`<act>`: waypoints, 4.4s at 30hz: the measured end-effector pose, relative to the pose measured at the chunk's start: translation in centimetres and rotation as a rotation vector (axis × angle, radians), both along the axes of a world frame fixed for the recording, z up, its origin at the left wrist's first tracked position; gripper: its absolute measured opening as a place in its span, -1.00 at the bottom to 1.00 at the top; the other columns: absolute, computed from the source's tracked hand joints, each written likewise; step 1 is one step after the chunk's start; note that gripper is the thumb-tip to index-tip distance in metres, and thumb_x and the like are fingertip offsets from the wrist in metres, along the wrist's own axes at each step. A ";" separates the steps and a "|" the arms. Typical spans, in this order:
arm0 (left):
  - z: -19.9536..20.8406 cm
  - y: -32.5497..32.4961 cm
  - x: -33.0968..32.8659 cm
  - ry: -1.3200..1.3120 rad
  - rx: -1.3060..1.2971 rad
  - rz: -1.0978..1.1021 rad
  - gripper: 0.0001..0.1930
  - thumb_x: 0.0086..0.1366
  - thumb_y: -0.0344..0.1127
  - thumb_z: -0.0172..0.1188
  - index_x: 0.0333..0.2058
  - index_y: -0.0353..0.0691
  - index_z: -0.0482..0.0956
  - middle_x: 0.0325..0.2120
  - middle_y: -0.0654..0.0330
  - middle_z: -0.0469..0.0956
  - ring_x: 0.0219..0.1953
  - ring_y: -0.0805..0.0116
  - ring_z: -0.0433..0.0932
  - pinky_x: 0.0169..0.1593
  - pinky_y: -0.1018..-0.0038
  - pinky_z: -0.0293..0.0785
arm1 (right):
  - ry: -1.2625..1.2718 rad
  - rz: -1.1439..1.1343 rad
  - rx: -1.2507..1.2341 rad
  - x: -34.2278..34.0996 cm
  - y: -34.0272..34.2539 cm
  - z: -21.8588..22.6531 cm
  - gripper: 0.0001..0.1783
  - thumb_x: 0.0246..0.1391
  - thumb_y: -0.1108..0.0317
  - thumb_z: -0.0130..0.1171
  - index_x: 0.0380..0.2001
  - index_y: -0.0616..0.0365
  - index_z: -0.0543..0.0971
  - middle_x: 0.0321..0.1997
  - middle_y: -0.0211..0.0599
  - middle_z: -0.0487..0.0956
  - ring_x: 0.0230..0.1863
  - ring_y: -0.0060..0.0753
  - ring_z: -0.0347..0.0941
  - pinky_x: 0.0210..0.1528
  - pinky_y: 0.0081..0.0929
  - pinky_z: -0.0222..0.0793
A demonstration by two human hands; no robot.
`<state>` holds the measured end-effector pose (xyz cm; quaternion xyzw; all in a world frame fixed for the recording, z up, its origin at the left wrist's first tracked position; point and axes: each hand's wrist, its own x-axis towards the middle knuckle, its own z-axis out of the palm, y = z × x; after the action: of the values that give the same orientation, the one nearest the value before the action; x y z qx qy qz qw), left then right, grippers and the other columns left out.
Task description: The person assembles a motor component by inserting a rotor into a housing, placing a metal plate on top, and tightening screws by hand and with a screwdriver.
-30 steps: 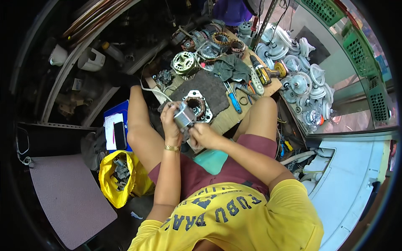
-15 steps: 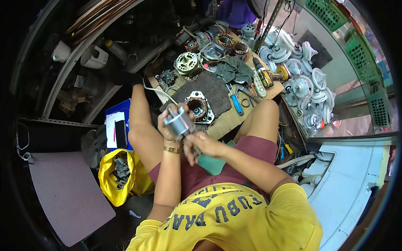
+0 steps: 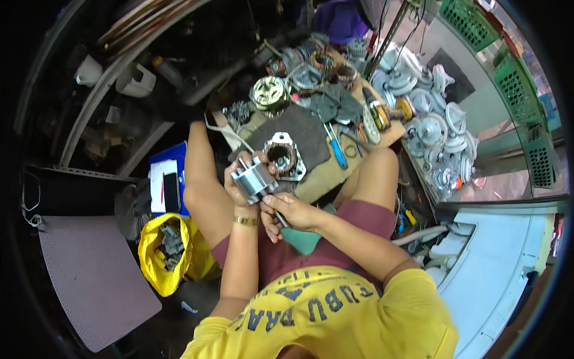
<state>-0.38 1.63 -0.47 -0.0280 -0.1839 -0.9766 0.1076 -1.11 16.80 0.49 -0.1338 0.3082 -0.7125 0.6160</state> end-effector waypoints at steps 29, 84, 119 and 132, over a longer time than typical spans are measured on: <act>-3.4 -0.8 -1.1 0.001 -0.043 -0.059 -0.68 0.34 -0.01 -0.06 -0.28 -0.18 0.38 -0.20 -0.09 0.51 -0.22 -0.06 0.58 -0.22 0.13 0.62 | -0.144 0.095 -0.117 -1.6 -0.4 -4.3 -0.50 0.40 -0.17 -0.24 -0.40 0.04 0.25 -0.58 -0.14 0.52 -0.56 -0.24 0.57 -0.55 -0.46 0.50; -4.1 5.0 -5.3 -0.732 0.073 0.512 -0.78 0.30 -0.13 0.02 -0.32 -0.14 0.48 -0.35 0.13 0.63 -0.30 0.17 0.63 -0.16 0.28 0.58 | 1.703 -0.881 0.460 -4.7 5.6 -1.9 -0.72 -0.35 0.53 0.32 -0.39 0.15 0.65 -0.26 -0.27 0.63 -0.31 -0.17 0.57 -0.29 -0.33 0.50; 4.4 -0.1 0.7 -0.385 -0.006 0.314 -0.71 0.28 -0.07 0.10 -0.29 -0.20 0.50 -0.21 -0.11 0.59 -0.23 -0.06 0.65 -0.13 0.17 0.63 | 1.705 -0.064 0.173 -6.8 3.8 7.4 -0.14 -0.37 0.15 0.55 0.10 -0.04 0.43 0.01 -0.21 0.52 0.05 -0.02 0.47 0.03 -0.17 0.39; 4.8 -0.3 1.7 -0.364 0.005 0.320 -0.71 0.29 -0.07 0.08 -0.29 -0.20 0.49 -0.20 -0.10 0.58 -0.22 -0.07 0.64 -0.11 0.13 0.62 | 1.682 -0.068 0.022 -5.8 2.2 6.9 -0.29 -0.29 0.33 0.50 0.00 0.06 0.40 -0.20 -0.30 0.54 -0.23 -0.17 0.54 -0.18 -0.24 0.46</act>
<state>1.30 1.29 4.36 0.1782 -0.1999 -0.9366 0.2260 -6.89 19.01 7.34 -0.6049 0.6751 -0.3906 0.1606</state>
